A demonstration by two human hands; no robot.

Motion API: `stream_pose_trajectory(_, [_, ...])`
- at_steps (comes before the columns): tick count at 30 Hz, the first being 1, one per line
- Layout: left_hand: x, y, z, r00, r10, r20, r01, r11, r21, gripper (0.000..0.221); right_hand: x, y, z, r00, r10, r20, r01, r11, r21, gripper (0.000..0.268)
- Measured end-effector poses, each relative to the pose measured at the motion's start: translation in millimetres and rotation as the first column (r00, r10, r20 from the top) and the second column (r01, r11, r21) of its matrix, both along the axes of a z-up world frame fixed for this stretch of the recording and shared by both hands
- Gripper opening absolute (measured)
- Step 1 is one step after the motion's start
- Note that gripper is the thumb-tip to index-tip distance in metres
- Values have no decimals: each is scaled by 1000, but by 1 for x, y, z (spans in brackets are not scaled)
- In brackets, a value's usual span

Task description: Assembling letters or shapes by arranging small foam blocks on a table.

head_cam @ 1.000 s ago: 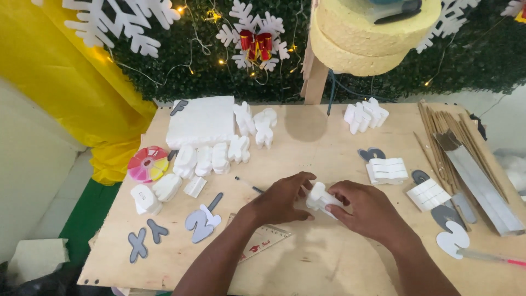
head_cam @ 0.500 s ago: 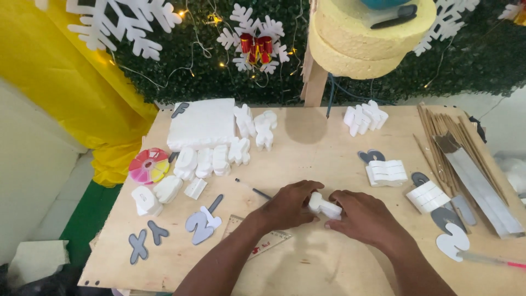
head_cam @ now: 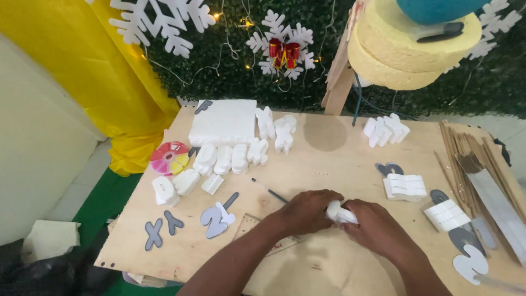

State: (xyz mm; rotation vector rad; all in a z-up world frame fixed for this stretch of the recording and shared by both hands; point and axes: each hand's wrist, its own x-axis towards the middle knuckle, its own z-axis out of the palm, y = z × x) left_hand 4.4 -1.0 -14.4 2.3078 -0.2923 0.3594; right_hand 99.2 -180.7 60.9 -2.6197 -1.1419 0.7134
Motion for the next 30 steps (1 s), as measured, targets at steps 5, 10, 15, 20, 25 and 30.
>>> stream_pose_trajectory(5, [-1,1,-2,999,-3,-51,5,1000,27,65,-7,3,14,999,-36,-23,36,999,-18,27])
stream_pose_trajectory(10, [2,1,-5,1000,16,-9,-15,999,49,63,-6,4,17,998,-56,2,56,997,-58,34])
stream_pose_trajectory(15, [-3,6,11,991,58,-120,-45,993,109,60,-11,6,29,997,-63,33,67,991,-120,23])
stream_pose_trajectory(20, [-2,5,9,990,66,-126,-46,986,158,66,-1,1,7,994,12,112,0,994,-109,17])
stream_pose_trajectory(25, [-2,3,5,992,84,-90,-65,978,199,77,1,2,-2,991,47,124,-38,997,-74,16])
stream_pose_trajectory(30, [1,3,0,996,81,-28,-70,960,271,63,0,1,-3,993,52,103,-48,998,-46,18])
